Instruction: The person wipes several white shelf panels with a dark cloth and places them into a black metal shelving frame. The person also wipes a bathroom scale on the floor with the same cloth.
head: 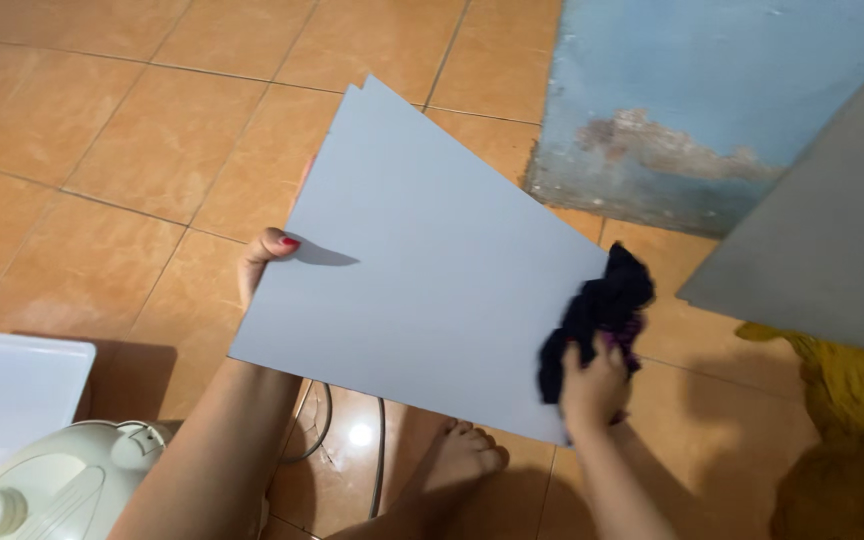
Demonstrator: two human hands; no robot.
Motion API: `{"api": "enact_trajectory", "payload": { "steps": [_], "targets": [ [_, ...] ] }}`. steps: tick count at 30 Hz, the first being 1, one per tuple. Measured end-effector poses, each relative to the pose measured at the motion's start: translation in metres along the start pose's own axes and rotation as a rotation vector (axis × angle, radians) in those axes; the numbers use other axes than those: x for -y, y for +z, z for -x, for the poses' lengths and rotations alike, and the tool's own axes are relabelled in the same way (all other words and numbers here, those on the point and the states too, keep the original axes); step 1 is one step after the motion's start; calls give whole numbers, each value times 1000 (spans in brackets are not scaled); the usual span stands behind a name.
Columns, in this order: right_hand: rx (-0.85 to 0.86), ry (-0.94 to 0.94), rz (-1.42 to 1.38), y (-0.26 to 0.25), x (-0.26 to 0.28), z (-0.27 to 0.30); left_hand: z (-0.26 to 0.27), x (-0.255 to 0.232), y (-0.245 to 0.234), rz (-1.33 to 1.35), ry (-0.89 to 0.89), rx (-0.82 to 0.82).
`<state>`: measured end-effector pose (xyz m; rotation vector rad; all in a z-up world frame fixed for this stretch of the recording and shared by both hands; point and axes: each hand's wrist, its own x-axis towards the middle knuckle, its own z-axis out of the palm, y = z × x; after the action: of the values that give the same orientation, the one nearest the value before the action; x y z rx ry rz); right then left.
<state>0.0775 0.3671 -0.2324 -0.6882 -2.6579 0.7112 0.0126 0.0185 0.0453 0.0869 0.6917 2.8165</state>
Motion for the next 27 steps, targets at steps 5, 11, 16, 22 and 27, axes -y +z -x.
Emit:
{"api": "enact_trajectory", "payload": {
  "steps": [5, 11, 16, 22, 27],
  "targets": [
    [-12, -141, -106, -26, 78, 41, -7, -2, -13, 73, -32, 85],
    [-31, -501, -368, -67, 208, 64, -20, 3, -74, 122, -62, 29],
    [77, -789, -462, -87, 235, 81, -29, 6, -93, 115, -46, 27],
    [92, -778, -314, -62, 145, 71, -13, 13, -61, 22, 7, -56],
    [154, -610, -93, -42, 46, 52, -4, 16, -51, -19, 10, -79]
  ]
}}
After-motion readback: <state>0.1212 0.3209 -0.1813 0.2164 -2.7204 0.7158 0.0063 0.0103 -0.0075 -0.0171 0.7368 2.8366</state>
